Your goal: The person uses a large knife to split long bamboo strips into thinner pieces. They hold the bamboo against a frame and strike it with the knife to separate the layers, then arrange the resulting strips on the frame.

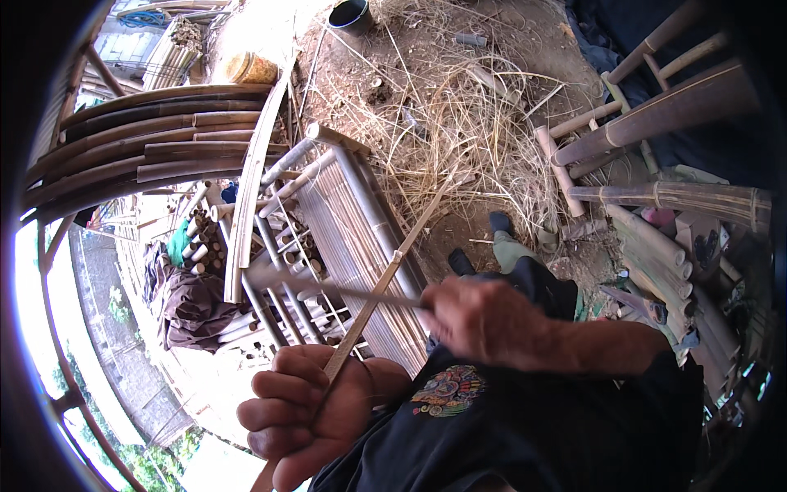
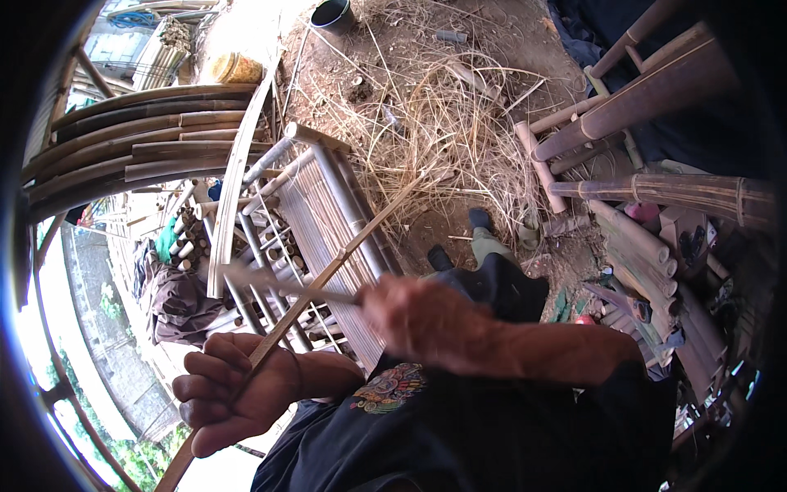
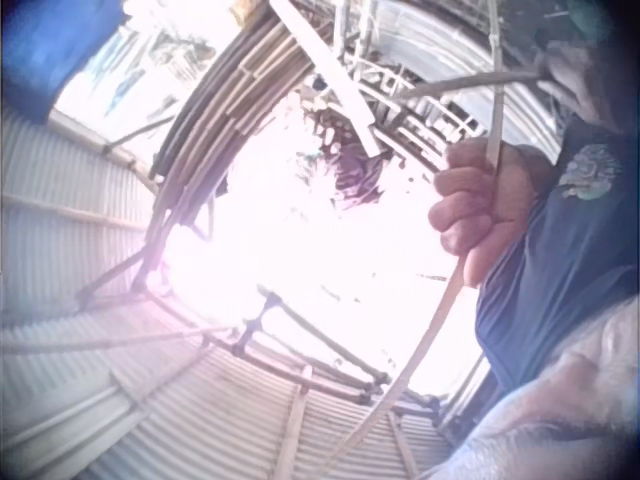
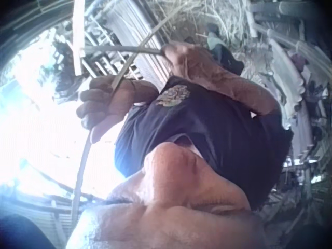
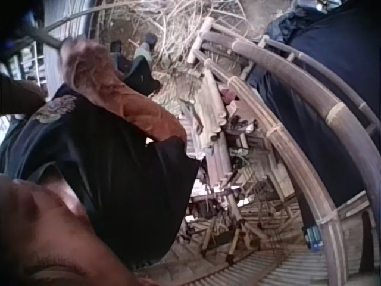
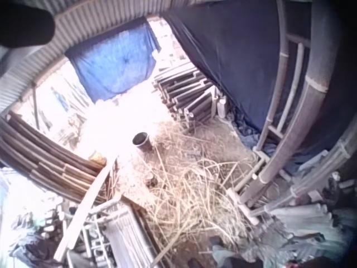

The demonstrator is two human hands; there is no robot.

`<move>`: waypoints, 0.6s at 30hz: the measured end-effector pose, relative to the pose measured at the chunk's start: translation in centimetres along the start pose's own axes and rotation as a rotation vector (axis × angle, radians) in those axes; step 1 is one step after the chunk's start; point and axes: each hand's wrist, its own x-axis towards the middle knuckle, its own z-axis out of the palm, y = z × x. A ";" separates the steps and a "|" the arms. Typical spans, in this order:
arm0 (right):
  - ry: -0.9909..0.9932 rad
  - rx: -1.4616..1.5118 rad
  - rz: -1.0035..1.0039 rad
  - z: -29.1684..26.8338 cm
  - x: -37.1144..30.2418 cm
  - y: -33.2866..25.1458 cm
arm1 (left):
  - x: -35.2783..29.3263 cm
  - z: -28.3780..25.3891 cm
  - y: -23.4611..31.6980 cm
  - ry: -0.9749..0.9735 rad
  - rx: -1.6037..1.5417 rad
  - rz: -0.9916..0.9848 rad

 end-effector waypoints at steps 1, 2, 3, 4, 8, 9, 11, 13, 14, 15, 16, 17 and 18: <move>-0.037 -0.042 0.091 1.1 0.3 1.1 | -0.1 -0.4 0.3 -0.003 0.004 -0.002; 0.112 -0.037 -0.001 1.6 0.3 1.7 | -0.2 -0.9 0.4 -0.006 0.007 -0.004; 0.066 -0.005 0.024 1.6 0.4 0.8 | -0.3 -1.2 0.6 -0.005 0.018 0.005; 0.036 0.032 0.068 1.5 0.6 -0.6 | -0.2 -1.5 0.5 -0.006 0.009 0.002; 0.215 -0.018 -0.253 2.2 1.4 -3.1 | 0.0 -2.2 0.3 -0.007 -0.017 -0.004; 0.227 -0.144 -0.210 4.4 2.0 -0.2 | 0.1 -2.5 0.3 -0.008 -0.014 -0.001; 0.043 -0.216 0.144 5.3 3.1 6.6 | 0.5 -3.5 -0.8 -0.061 -0.070 0.010; 0.357 -0.366 0.232 10.6 2.5 15.4 | 1.1 -4.0 -1.0 -0.025 -0.072 0.033; 0.212 -0.359 0.304 8.6 2.6 15.0 | 1.2 -4.3 -1.7 0.006 -0.060 0.031; 0.266 -0.334 0.297 8.8 2.6 15.8 | 1.6 -4.2 -2.1 0.017 -0.057 0.009; 0.329 -0.316 0.279 9.1 3.5 17.3 | 1.7 -3.8 -3.1 0.032 -0.060 0.003; 0.334 -0.349 0.262 9.7 3.8 19.3 | 1.1 -3.3 -4.6 0.145 0.078 -0.056; 0.342 -0.380 0.247 10.6 4.2 21.6 | 0.3 -3.1 -6.6 0.078 0.120 -0.117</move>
